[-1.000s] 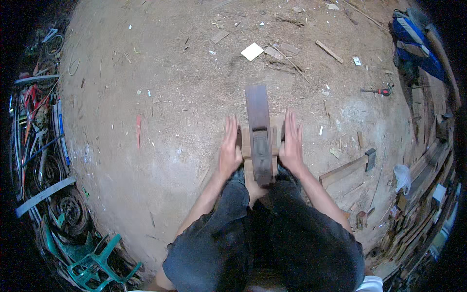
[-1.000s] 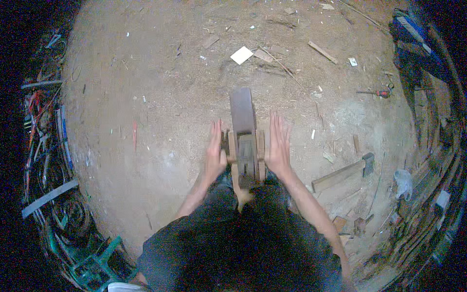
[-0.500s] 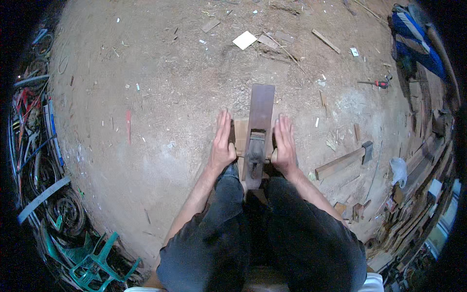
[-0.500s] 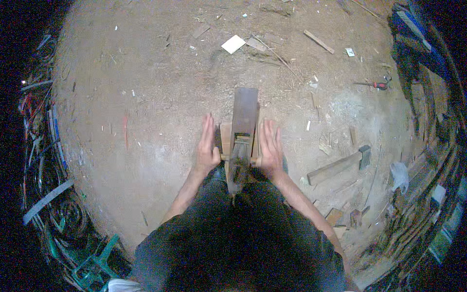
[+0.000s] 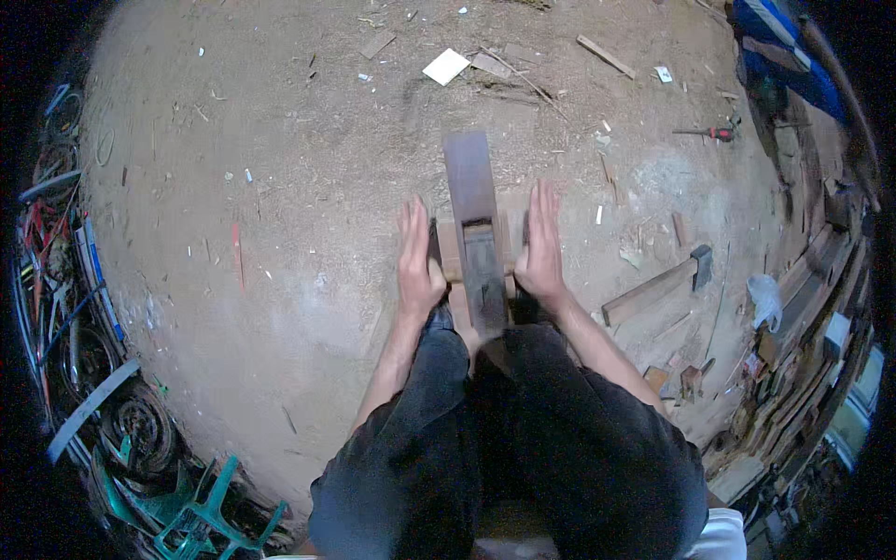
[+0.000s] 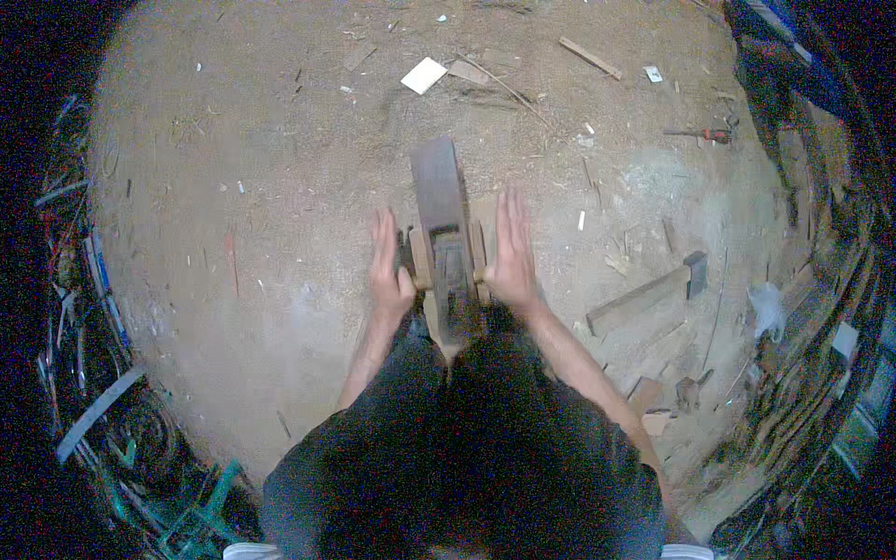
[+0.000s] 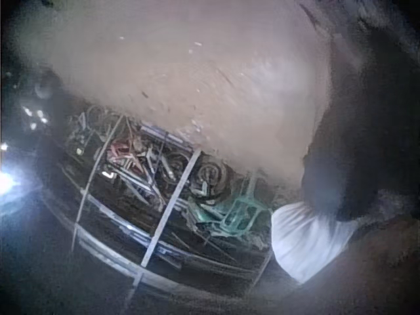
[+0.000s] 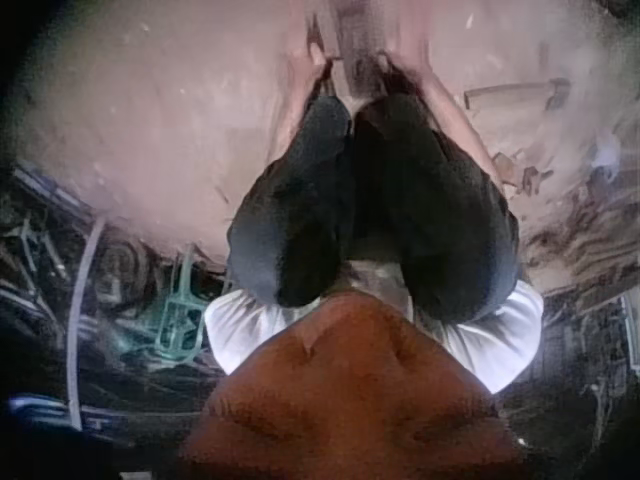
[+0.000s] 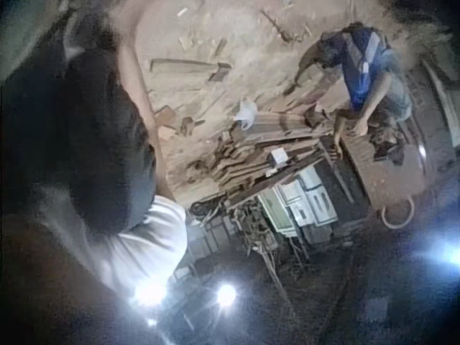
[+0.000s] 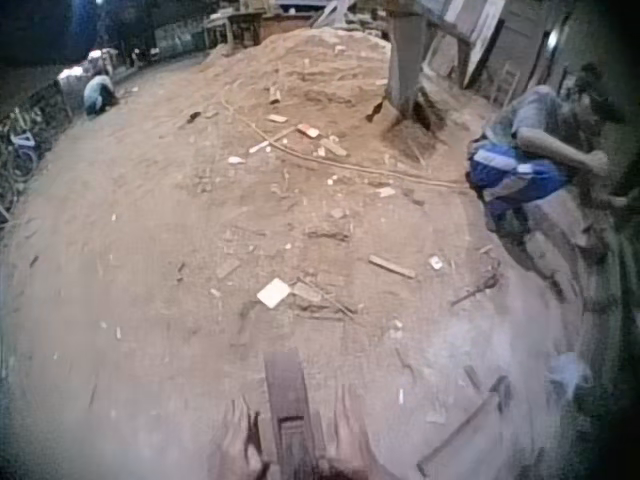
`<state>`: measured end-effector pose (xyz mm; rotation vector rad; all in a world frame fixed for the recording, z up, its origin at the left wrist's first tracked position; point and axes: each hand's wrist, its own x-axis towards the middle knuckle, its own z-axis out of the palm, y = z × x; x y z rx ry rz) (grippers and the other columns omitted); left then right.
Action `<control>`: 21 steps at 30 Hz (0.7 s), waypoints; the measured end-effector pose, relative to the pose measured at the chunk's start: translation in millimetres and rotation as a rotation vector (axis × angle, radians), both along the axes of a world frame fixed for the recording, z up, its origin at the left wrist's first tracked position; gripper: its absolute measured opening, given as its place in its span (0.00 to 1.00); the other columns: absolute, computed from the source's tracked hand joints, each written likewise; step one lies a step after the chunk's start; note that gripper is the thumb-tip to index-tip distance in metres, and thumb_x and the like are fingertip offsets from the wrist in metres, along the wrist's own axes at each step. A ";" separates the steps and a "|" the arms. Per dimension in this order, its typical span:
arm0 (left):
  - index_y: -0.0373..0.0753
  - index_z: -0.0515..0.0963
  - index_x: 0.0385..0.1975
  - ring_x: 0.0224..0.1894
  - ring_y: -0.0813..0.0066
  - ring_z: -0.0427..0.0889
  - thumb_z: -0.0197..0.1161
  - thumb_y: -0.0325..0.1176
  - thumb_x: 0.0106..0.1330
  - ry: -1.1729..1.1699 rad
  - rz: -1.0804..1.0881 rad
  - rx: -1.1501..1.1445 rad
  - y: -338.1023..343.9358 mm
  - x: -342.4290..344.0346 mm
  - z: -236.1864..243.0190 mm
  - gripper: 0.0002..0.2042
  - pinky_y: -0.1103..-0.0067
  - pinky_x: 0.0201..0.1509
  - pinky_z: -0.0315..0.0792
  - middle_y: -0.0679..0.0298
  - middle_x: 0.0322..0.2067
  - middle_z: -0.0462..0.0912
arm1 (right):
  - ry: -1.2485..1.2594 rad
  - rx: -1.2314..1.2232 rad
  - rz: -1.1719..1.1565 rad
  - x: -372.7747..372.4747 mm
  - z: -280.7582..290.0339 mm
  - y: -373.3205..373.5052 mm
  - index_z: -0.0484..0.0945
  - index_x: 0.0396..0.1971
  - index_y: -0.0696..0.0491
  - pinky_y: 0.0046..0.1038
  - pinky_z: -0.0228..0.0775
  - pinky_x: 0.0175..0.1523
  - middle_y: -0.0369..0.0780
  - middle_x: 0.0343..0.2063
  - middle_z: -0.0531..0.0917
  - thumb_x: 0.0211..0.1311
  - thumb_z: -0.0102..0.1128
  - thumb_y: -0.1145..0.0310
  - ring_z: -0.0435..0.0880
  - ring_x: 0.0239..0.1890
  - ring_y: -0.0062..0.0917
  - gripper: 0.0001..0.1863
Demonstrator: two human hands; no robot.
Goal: The person uses a wooden hand plane to shave and smooth the surface of a small block of wood while kneeling on a dirt floor. The person repeatedly pushes the plane across the wood and clears away wood shavings by hand.
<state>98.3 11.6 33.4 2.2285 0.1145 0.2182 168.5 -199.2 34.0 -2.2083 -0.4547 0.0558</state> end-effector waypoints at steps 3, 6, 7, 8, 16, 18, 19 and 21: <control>0.28 0.60 0.74 0.80 0.42 0.48 0.43 0.11 0.50 0.020 0.001 -0.015 -2.1 0.8 -0.6 0.41 0.53 0.82 0.46 0.43 0.75 0.59 | 0.098 0.061 0.023 -3.6 1.0 -4.7 0.48 0.77 0.64 0.49 0.28 0.83 0.58 0.77 0.50 0.47 0.39 0.88 0.43 0.81 0.50 0.48; 0.28 0.63 0.72 0.79 0.42 0.52 0.43 0.11 0.51 0.041 -0.053 -0.027 -14.8 -35.3 1.7 0.40 0.52 0.81 0.48 0.43 0.73 0.63 | 0.183 -0.042 0.088 -38.3 -3.0 -25.6 0.50 0.76 0.64 0.51 0.29 0.82 0.57 0.78 0.50 0.48 0.42 0.87 0.43 0.81 0.50 0.47; 0.29 0.64 0.72 0.78 0.42 0.53 0.43 0.11 0.51 0.047 -0.076 -0.029 -17.5 -49.8 1.5 0.39 0.52 0.81 0.48 0.43 0.72 0.64 | 0.215 -0.099 0.112 -53.2 -4.9 -30.6 0.51 0.76 0.64 0.52 0.30 0.82 0.57 0.78 0.50 0.48 0.44 0.86 0.44 0.81 0.49 0.47; 0.29 0.65 0.71 0.78 0.41 0.54 0.43 0.11 0.52 0.058 -0.102 -0.050 -28.7 -61.9 -9.2 0.39 0.51 0.81 0.49 0.43 0.72 0.65 | 0.260 -0.240 0.129 -71.6 -8.8 -45.6 0.52 0.76 0.64 0.54 0.30 0.82 0.56 0.78 0.50 0.49 0.45 0.85 0.44 0.81 0.49 0.46; 0.30 0.62 0.73 0.79 0.41 0.51 0.43 0.10 0.52 0.002 -0.114 -0.014 -12.2 -5.7 -2.4 0.39 0.50 0.81 0.47 0.47 0.74 0.62 | 0.008 -0.118 0.098 -15.8 -4.1 -27.4 0.55 0.76 0.60 0.55 0.36 0.81 0.54 0.77 0.54 0.60 0.64 0.55 0.48 0.80 0.50 0.48; 0.29 0.60 0.74 0.79 0.41 0.50 0.43 0.10 0.52 0.029 -0.044 -0.070 -16.9 -10.5 -3.2 0.40 0.53 0.82 0.46 0.46 0.75 0.60 | 0.032 -0.078 0.117 -18.2 -9.0 -29.6 0.55 0.76 0.60 0.52 0.38 0.81 0.55 0.77 0.55 0.62 0.62 0.54 0.48 0.80 0.51 0.47; 0.29 0.60 0.74 0.79 0.41 0.51 0.43 0.10 0.53 0.051 -0.046 -0.063 -16.4 -13.7 -1.7 0.40 0.54 0.82 0.47 0.46 0.75 0.60 | 0.066 -0.059 0.089 -20.7 -10.1 -27.4 0.55 0.76 0.61 0.50 0.39 0.82 0.56 0.77 0.55 0.64 0.59 0.58 0.47 0.80 0.52 0.44; 0.29 0.60 0.74 0.79 0.41 0.51 0.43 0.10 0.54 0.112 -0.050 -0.066 -21.3 -25.2 8.4 0.39 0.55 0.82 0.48 0.46 0.75 0.61 | 0.156 -0.002 0.082 -33.3 2.8 -27.6 0.54 0.76 0.61 0.49 0.40 0.82 0.56 0.77 0.55 0.64 0.53 0.68 0.47 0.80 0.52 0.40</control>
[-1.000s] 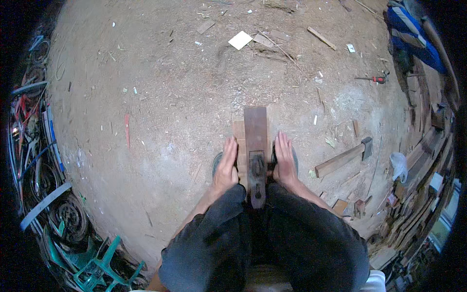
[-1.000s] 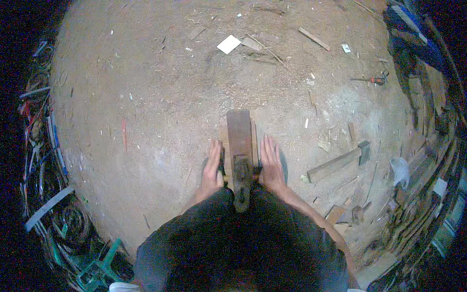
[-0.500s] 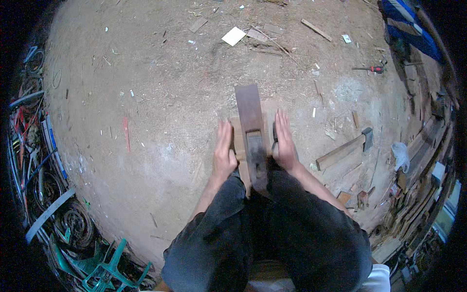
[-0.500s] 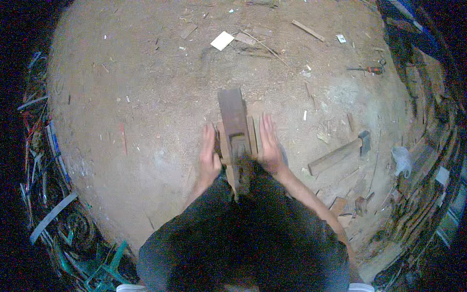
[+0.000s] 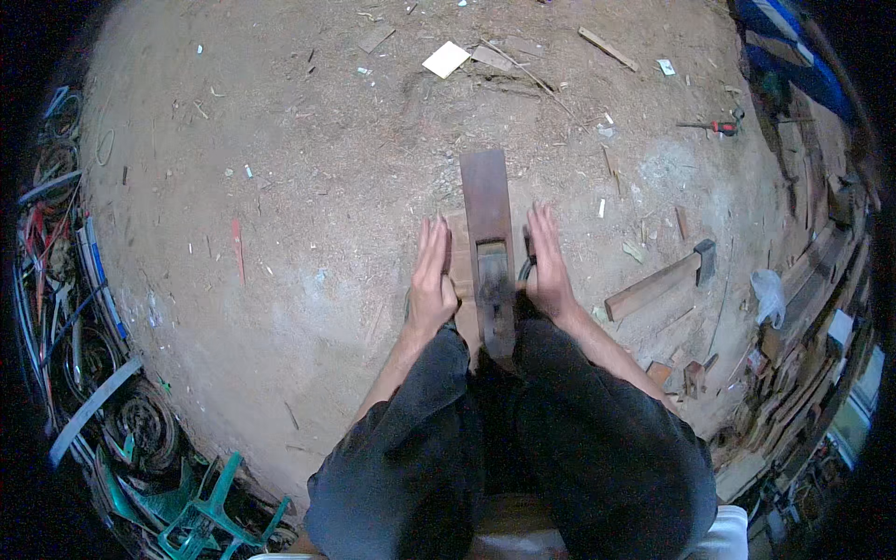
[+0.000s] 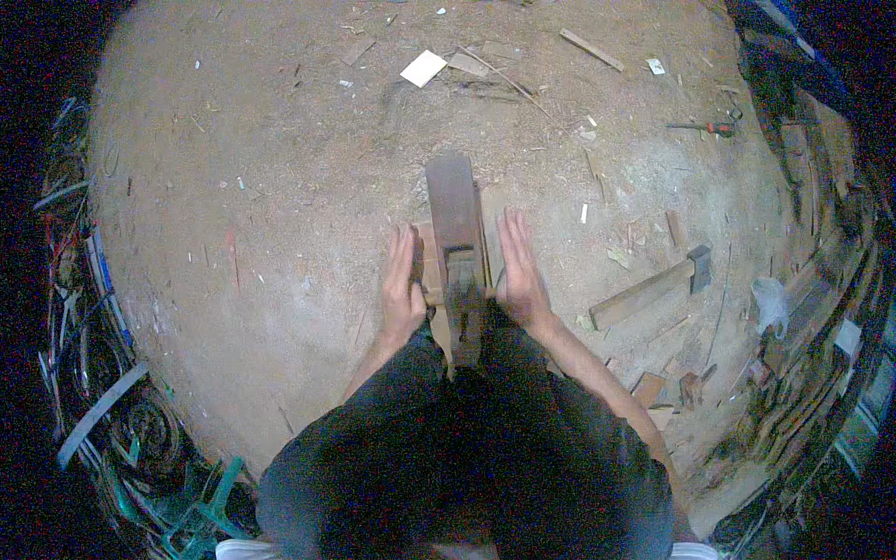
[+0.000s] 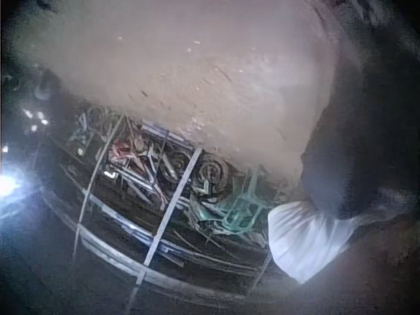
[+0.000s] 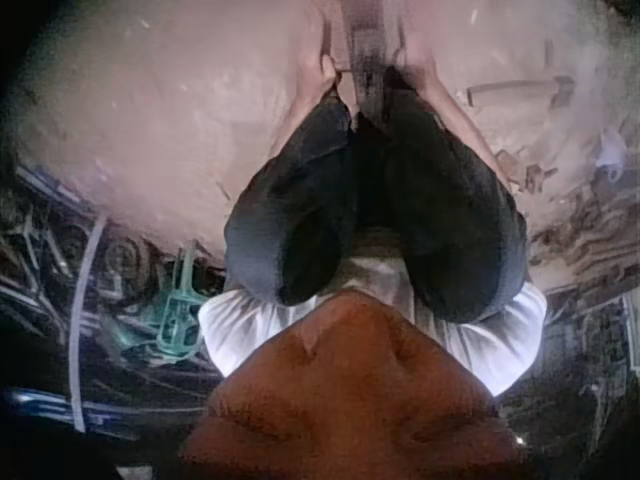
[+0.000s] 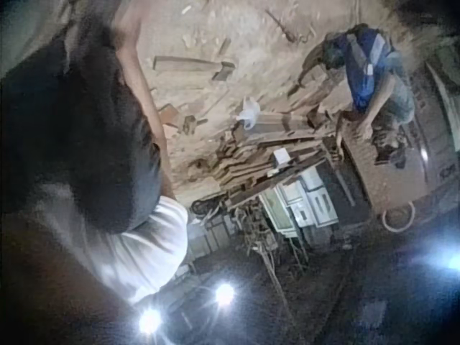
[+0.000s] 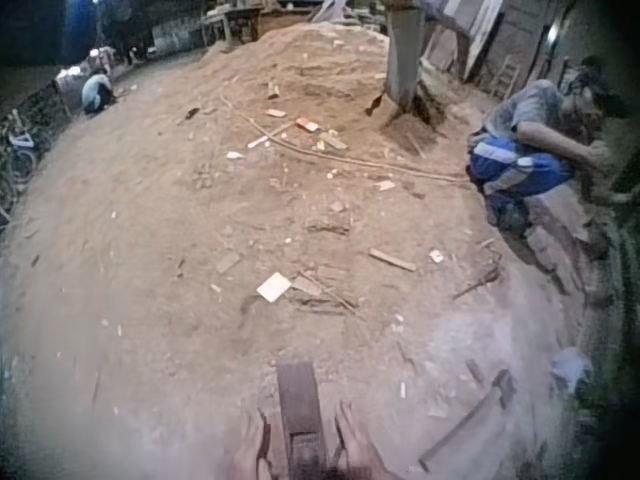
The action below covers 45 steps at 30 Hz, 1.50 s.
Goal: The person uses a wooden hand plane to shave and smooth the surface of a small block of wood while kneeling on a dirt floor. The person repeatedly pushes the plane across the wood and clears away wood shavings by hand.
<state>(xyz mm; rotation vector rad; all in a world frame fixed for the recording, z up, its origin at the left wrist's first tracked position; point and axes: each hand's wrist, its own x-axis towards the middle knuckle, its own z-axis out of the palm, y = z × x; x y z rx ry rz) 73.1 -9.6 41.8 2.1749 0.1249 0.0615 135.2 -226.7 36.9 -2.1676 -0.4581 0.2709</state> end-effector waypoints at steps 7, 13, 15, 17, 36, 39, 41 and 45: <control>0.31 0.65 0.71 0.78 0.42 0.55 0.45 0.10 0.56 -0.080 -0.015 0.061 -5.6 -27.6 -11.7 0.36 0.48 0.80 0.49 0.47 0.71 0.68 | -0.070 0.051 -0.010 -31.6 -14.5 -9.7 0.55 0.75 0.61 0.48 0.46 0.80 0.60 0.77 0.49 0.56 0.43 0.84 0.47 0.80 0.55 0.41; 0.29 0.62 0.73 0.79 0.42 0.52 0.44 0.09 0.51 -0.076 0.042 -0.009 3.9 20.4 -9.1 0.40 0.51 0.81 0.46 0.45 0.73 0.63 | 0.082 0.141 -0.010 14.2 -33.1 -4.3 0.50 0.77 0.58 0.47 0.41 0.82 0.56 0.78 0.47 0.63 0.60 0.68 0.43 0.81 0.53 0.45; 0.29 0.60 0.74 0.79 0.42 0.51 0.43 0.09 0.52 -0.037 0.014 0.006 4.2 10.4 -2.9 0.41 0.52 0.82 0.46 0.44 0.74 0.61 | 0.133 0.219 -0.053 3.1 -28.0 -3.0 0.50 0.77 0.58 0.47 0.41 0.82 0.56 0.79 0.47 0.60 0.58 0.72 0.44 0.81 0.53 0.45; 0.30 0.61 0.73 0.79 0.42 0.51 0.43 0.09 0.53 0.029 -0.016 -0.011 -1.4 -10.5 5.0 0.40 0.52 0.82 0.46 0.44 0.74 0.61 | 0.152 0.154 -0.021 -16.1 -21.3 -10.8 0.50 0.77 0.58 0.46 0.40 0.82 0.56 0.79 0.47 0.57 0.56 0.76 0.44 0.80 0.53 0.46; 0.30 0.67 0.70 0.79 0.43 0.53 0.45 0.11 0.54 -0.060 -0.137 0.077 -7.5 -32.0 -17.0 0.36 0.50 0.81 0.46 0.46 0.73 0.64 | 0.045 0.215 0.008 -47.0 -36.4 -30.1 0.57 0.75 0.58 0.40 0.48 0.81 0.57 0.77 0.54 0.49 0.47 0.83 0.52 0.79 0.51 0.46; 0.30 0.67 0.71 0.79 0.43 0.52 0.45 0.11 0.53 -0.131 -0.052 0.091 8.1 10.8 -18.7 0.38 0.50 0.81 0.46 0.47 0.74 0.63 | 0.103 0.213 -0.082 18.6 -18.0 0.7 0.57 0.75 0.60 0.41 0.48 0.81 0.57 0.76 0.55 0.50 0.45 0.88 0.53 0.79 0.51 0.45; 0.30 0.66 0.71 0.79 0.43 0.52 0.44 0.12 0.52 -0.170 -0.024 0.062 13.5 41.2 -15.1 0.38 0.50 0.82 0.45 0.47 0.74 0.63 | 0.111 0.208 0.031 41.3 -19.3 -0.1 0.57 0.74 0.61 0.41 0.48 0.81 0.56 0.76 0.56 0.50 0.44 0.89 0.54 0.78 0.50 0.44; 0.29 0.66 0.71 0.80 0.44 0.50 0.44 0.12 0.50 -0.070 -0.008 0.008 2.1 26.5 -5.9 0.39 0.51 0.82 0.43 0.46 0.74 0.63 | 0.210 0.273 -0.040 14.9 -29.4 -10.5 0.56 0.75 0.57 0.41 0.48 0.81 0.56 0.76 0.57 0.50 0.47 0.89 0.55 0.79 0.47 0.46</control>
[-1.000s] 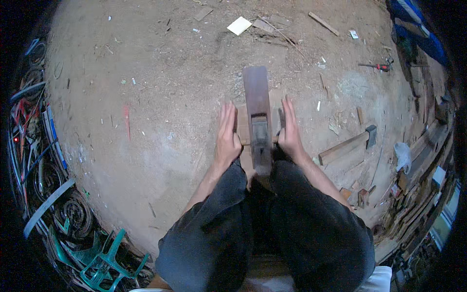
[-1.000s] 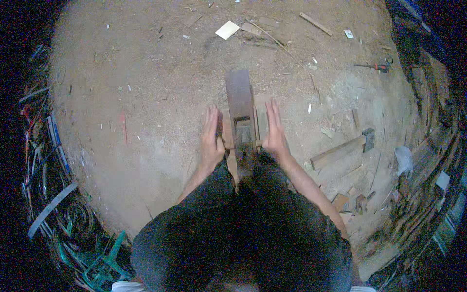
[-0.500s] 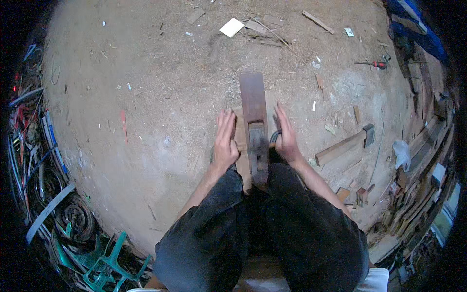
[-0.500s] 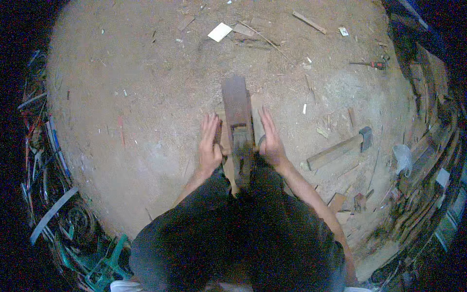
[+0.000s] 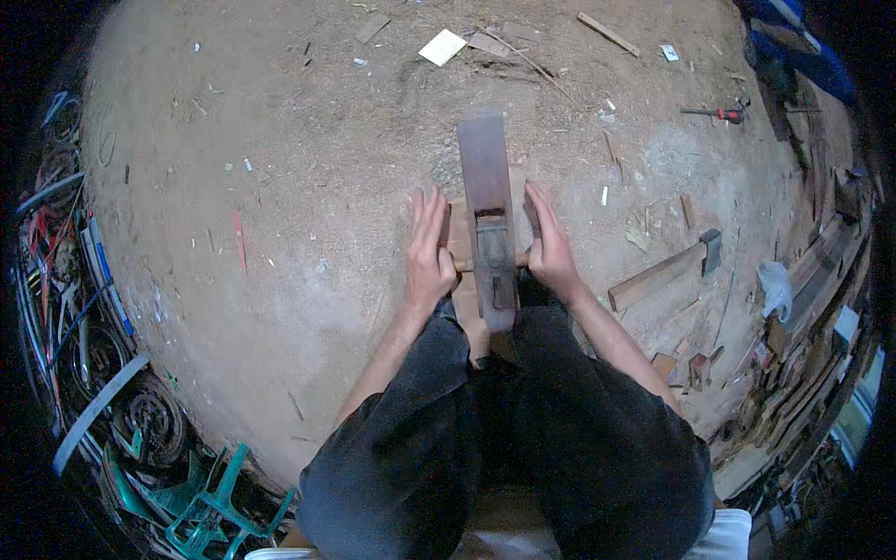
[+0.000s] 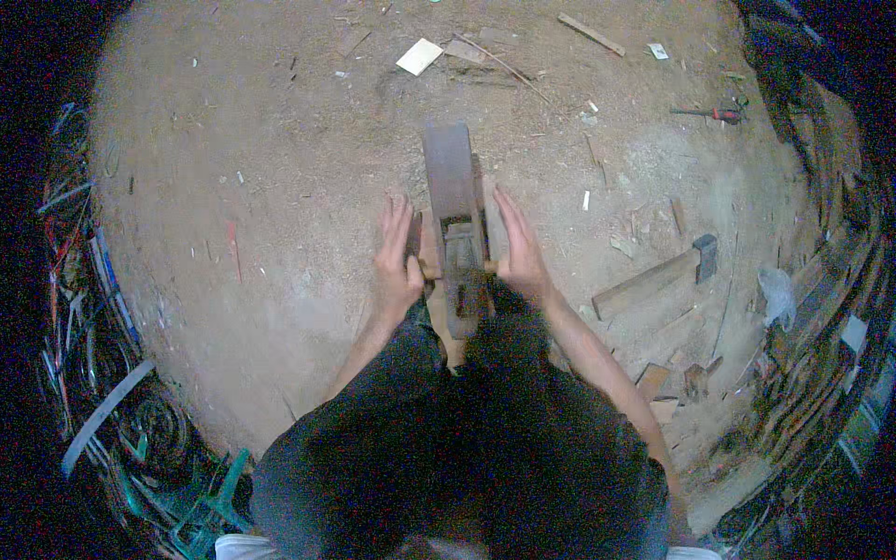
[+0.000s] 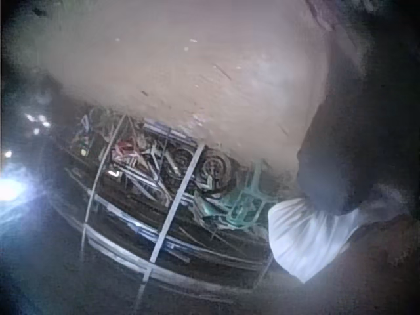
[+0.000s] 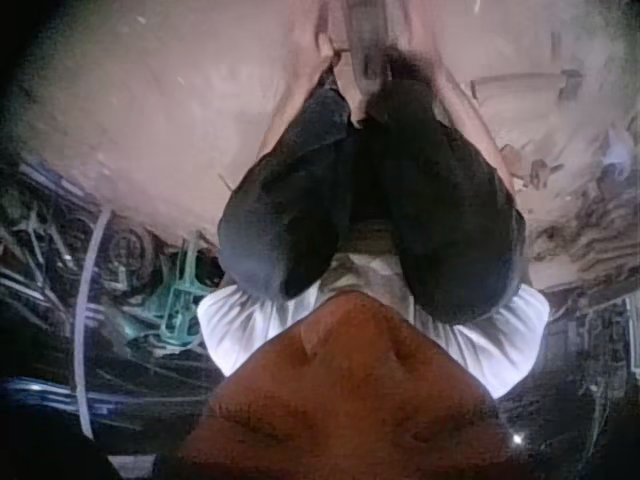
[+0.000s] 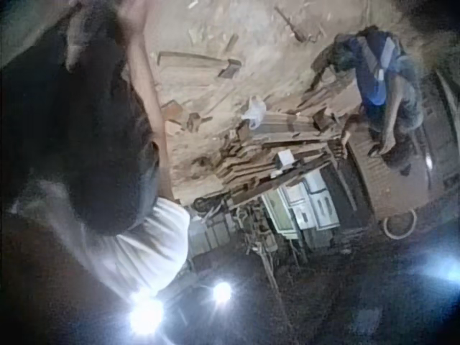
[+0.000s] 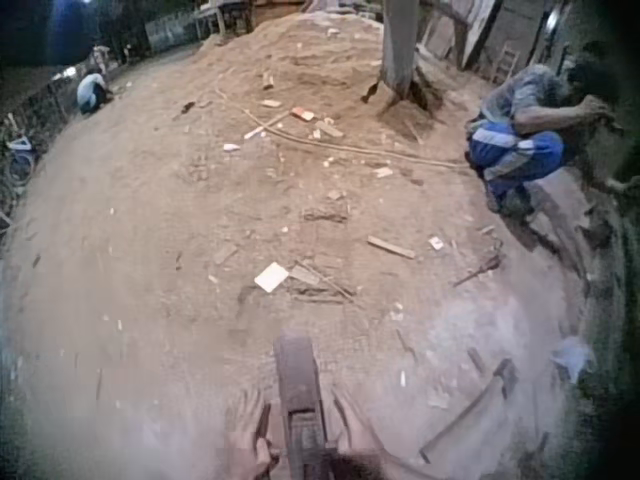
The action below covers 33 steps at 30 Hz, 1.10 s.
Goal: The person uses a wooden hand plane to shave and smooth the surface of a small block of wood while kneeling on a dirt floor. The person repeatedly pushes the plane across the wood and clears away wood shavings by hand.
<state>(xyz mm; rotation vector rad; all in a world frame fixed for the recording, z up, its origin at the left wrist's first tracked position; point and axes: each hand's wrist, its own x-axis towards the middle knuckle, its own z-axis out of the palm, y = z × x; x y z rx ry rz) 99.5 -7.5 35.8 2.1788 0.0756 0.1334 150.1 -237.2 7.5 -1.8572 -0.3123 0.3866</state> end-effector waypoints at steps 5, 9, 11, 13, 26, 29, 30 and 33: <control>0.32 0.70 0.69 0.78 0.41 0.55 0.48 0.12 0.55 0.057 -0.119 0.034 -7.7 -76.4 -5.1 0.35 0.47 0.80 0.49 0.48 0.73 0.65 | -0.168 -0.127 0.082 -73.3 -4.7 -16.8 0.51 0.77 0.55 0.45 0.48 0.80 0.57 0.77 0.52 0.45 0.47 0.91 0.51 0.79 0.51 0.52; 0.34 0.73 0.67 0.78 0.40 0.54 0.48 0.11 0.57 -0.012 -0.013 0.002 -9.8 -44.0 -8.0 0.33 0.45 0.79 0.48 0.49 0.73 0.65 | -0.187 -0.109 -0.093 -32.9 -3.1 -3.2 0.59 0.76 0.53 0.49 0.57 0.77 0.56 0.78 0.48 0.43 0.40 0.92 0.50 0.80 0.52 0.51; 0.36 0.70 0.70 0.79 0.41 0.50 0.47 0.10 0.56 -0.066 0.014 0.020 4.9 -9.7 -15.5 0.36 0.46 0.81 0.44 0.50 0.75 0.61 | -0.139 -0.066 -0.085 -5.6 -0.3 12.1 0.59 0.75 0.53 0.47 0.59 0.77 0.55 0.78 0.50 0.43 0.40 0.92 0.50 0.80 0.50 0.50; 0.37 0.68 0.72 0.80 0.42 0.48 0.46 0.10 0.55 -0.114 0.027 0.009 16.1 15.2 -17.2 0.38 0.46 0.81 0.42 0.50 0.76 0.59 | -0.109 -0.016 -0.079 19.8 7.4 26.3 0.60 0.75 0.53 0.45 0.61 0.76 0.53 0.78 0.51 0.44 0.39 0.92 0.50 0.80 0.49 0.49; 0.32 0.71 0.68 0.78 0.39 0.55 0.50 0.16 0.57 -0.013 -0.213 0.076 -3.6 -74.0 -11.2 0.33 0.51 0.79 0.52 0.49 0.73 0.66 | -0.234 -0.214 0.281 -48.9 12.5 -15.0 0.60 0.76 0.52 0.44 0.51 0.80 0.48 0.79 0.52 0.49 0.53 0.84 0.48 0.80 0.52 0.47; 0.33 0.66 0.72 0.78 0.39 0.53 0.51 0.16 0.55 -0.043 -0.222 0.120 5.7 -22.0 -3.3 0.37 0.51 0.80 0.51 0.50 0.75 0.62 | -0.350 -0.263 0.272 0.9 19.0 5.1 0.60 0.76 0.49 0.46 0.51 0.80 0.45 0.79 0.53 0.53 0.64 0.73 0.46 0.80 0.51 0.46; 0.34 0.65 0.73 0.78 0.40 0.53 0.52 0.15 0.53 -0.048 -0.229 0.135 10.2 -2.0 0.6 0.39 0.51 0.80 0.51 0.51 0.75 0.61 | -0.374 -0.282 0.291 20.4 24.7 12.3 0.60 0.76 0.48 0.46 0.51 0.80 0.44 0.79 0.54 0.54 0.65 0.69 0.46 0.80 0.51 0.46; 0.36 0.60 0.75 0.79 0.42 0.52 0.53 0.14 0.51 -0.007 -0.333 0.132 30.3 21.9 1.6 0.43 0.52 0.81 0.49 0.53 0.77 0.58 | -0.345 -0.224 0.360 38.9 26.9 21.9 0.60 0.77 0.48 0.47 0.50 0.80 0.43 0.79 0.54 0.54 0.67 0.68 0.46 0.80 0.51 0.47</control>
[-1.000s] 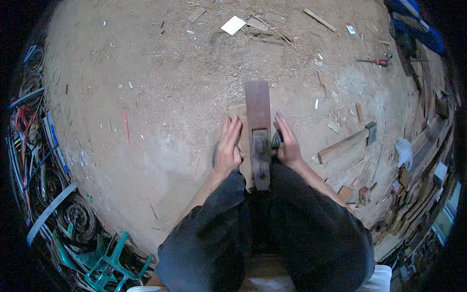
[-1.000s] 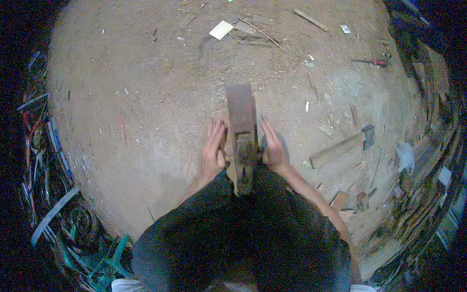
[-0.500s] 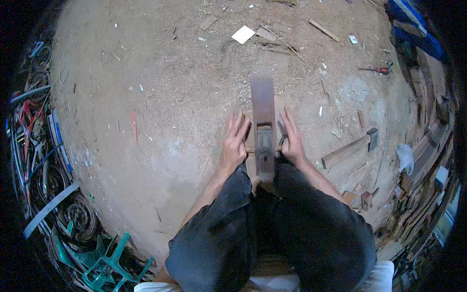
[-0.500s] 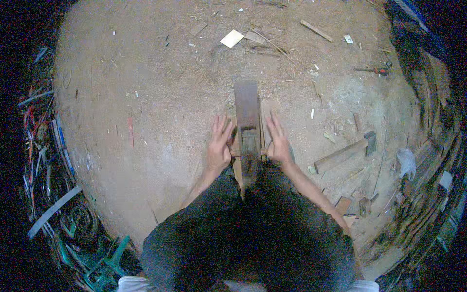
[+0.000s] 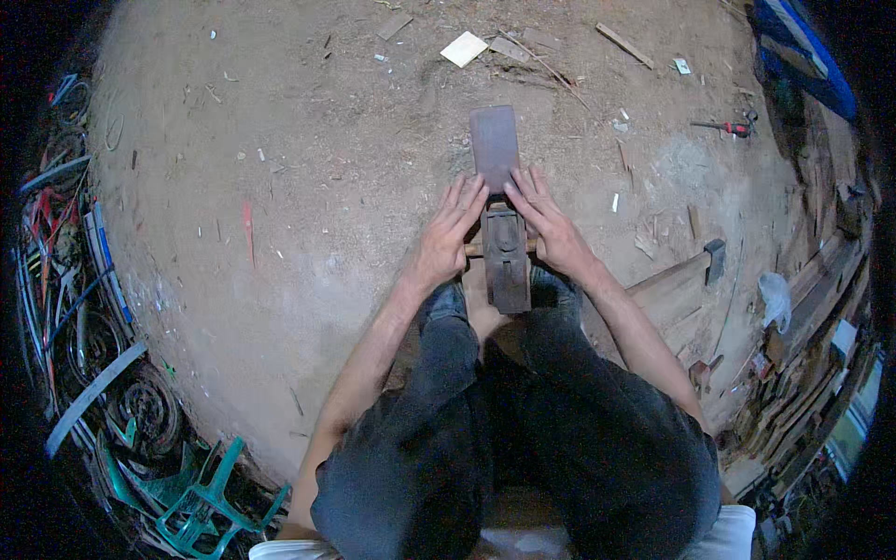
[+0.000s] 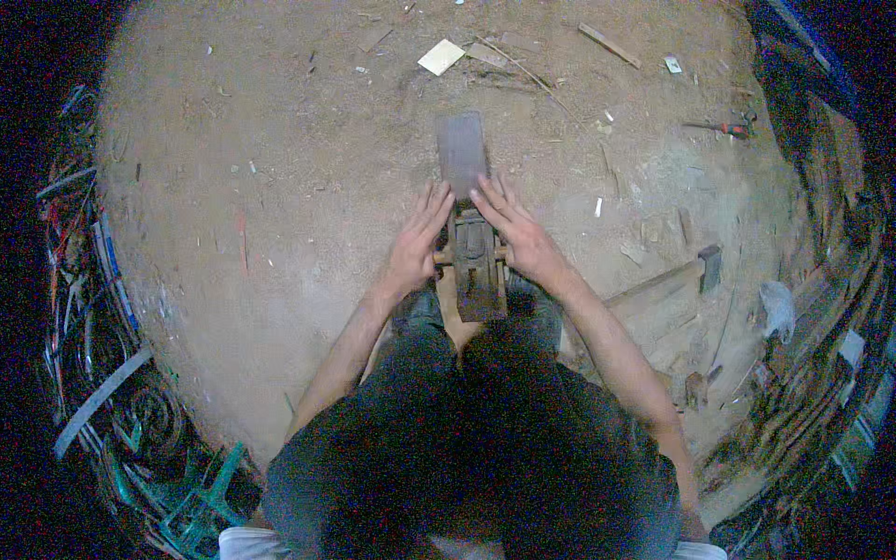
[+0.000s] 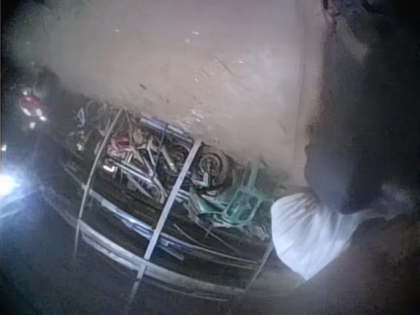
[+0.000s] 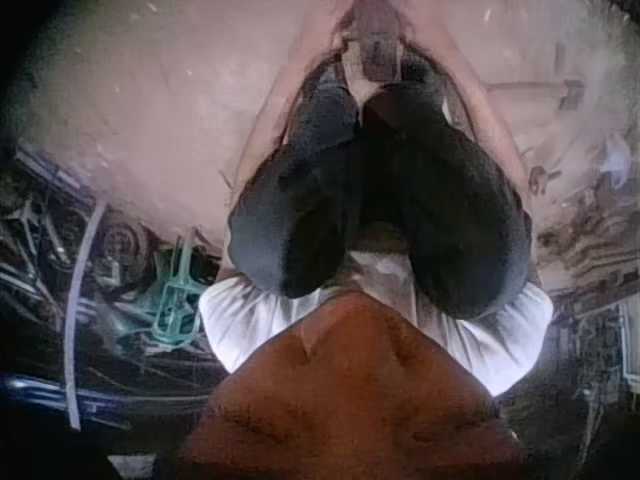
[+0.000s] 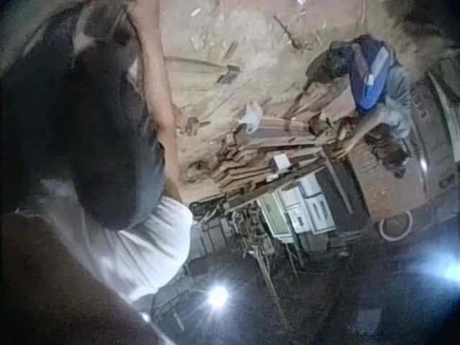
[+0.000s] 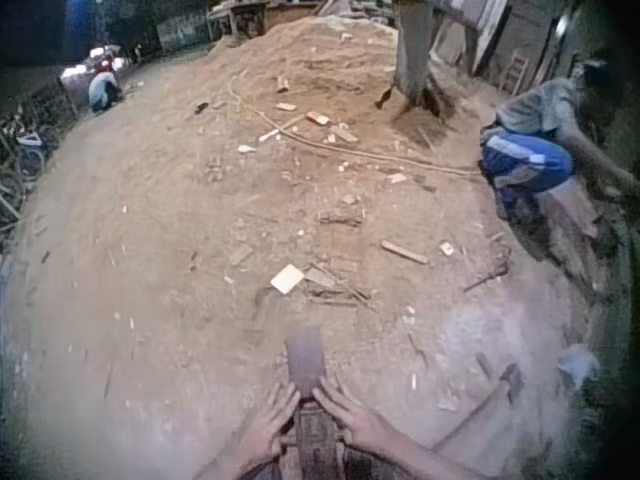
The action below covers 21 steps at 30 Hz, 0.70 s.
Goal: The person uses a wooden hand plane to shave and smooth the surface of a small block of wood while kneeling on a dirt floor. The person repeatedly pushes the plane across the wood and clears away wood shavings by hand.
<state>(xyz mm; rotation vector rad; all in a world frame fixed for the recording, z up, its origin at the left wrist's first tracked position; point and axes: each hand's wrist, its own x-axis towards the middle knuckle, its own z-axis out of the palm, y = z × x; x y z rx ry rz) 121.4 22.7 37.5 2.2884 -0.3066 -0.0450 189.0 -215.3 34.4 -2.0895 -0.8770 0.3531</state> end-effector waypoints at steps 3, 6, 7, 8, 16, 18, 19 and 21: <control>0.37 0.60 0.76 0.79 0.43 0.51 0.54 0.15 0.52 0.057 -0.043 -0.029 -0.3 -18.0 1.6 0.43 0.53 0.82 0.49 0.53 0.77 0.57 | 0.067 0.050 0.032 -20.1 -5.3 -4.0 0.58 0.77 0.48 0.50 0.48 0.81 0.43 0.79 0.54 0.53 0.67 0.71 0.46 0.80 0.51 0.48; 0.37 0.63 0.74 0.80 0.45 0.51 0.56 0.16 0.52 0.079 -0.053 -0.032 -19.6 -52.9 1.9 0.41 0.53 0.82 0.50 0.54 0.76 0.60 | 0.033 0.019 0.052 -62.5 -33.0 -33.6 0.58 0.77 0.51 0.53 0.43 0.81 0.42 0.79 0.54 0.52 0.65 0.75 0.45 0.81 0.51 0.48; 0.37 0.63 0.74 0.80 0.46 0.51 0.56 0.16 0.52 0.086 -0.054 -0.036 -23.8 -67.8 2.8 0.41 0.53 0.82 0.51 0.55 0.76 0.60 | 0.045 0.007 0.069 -77.2 -34.7 -39.1 0.59 0.76 0.52 0.54 0.43 0.81 0.42 0.79 0.54 0.51 0.64 0.76 0.45 0.81 0.51 0.48; 0.37 0.64 0.74 0.80 0.46 0.51 0.56 0.16 0.52 0.092 -0.055 -0.042 -26.7 -77.9 0.9 0.41 0.53 0.81 0.51 0.55 0.76 0.61 | 0.057 -0.007 0.085 -90.0 -36.9 -44.6 0.59 0.76 0.53 0.55 0.42 0.81 0.42 0.79 0.55 0.50 0.64 0.78 0.44 0.81 0.51 0.48; 0.37 0.66 0.73 0.79 0.45 0.53 0.50 0.12 0.52 0.023 0.035 -0.096 -8.3 -6.7 1.9 0.40 0.54 0.81 0.53 0.56 0.75 0.62 | 0.017 0.115 0.016 -3.0 -7.5 -7.0 0.62 0.76 0.48 0.57 0.41 0.80 0.39 0.78 0.59 0.53 0.67 0.66 0.47 0.80 0.51 0.46; 0.37 0.65 0.73 0.79 0.45 0.53 0.49 0.11 0.52 0.046 0.032 -0.064 -9.8 -10.4 0.6 0.40 0.55 0.81 0.52 0.56 0.76 0.61 | -0.006 0.107 0.017 -6.9 -17.0 -9.4 0.63 0.75 0.49 0.58 0.41 0.80 0.41 0.78 0.59 0.51 0.68 0.59 0.47 0.80 0.53 0.48; 0.37 0.65 0.73 0.79 0.45 0.53 0.49 0.11 0.52 0.070 0.038 -0.052 -13.1 -16.5 0.9 0.40 0.55 0.82 0.52 0.56 0.76 0.61 | -0.007 0.116 0.013 -12.9 -18.3 -10.6 0.62 0.76 0.48 0.58 0.40 0.80 0.41 0.78 0.59 0.50 0.68 0.58 0.47 0.80 0.53 0.49; 0.37 0.66 0.73 0.79 0.45 0.52 0.50 0.13 0.52 0.077 0.039 -0.093 -9.1 -38.3 -2.8 0.40 0.55 0.82 0.51 0.56 0.76 0.61 | 0.034 0.120 0.059 -30.6 -19.6 -9.8 0.61 0.77 0.48 0.58 0.37 0.80 0.41 0.79 0.56 0.53 0.66 0.63 0.46 0.80 0.56 0.47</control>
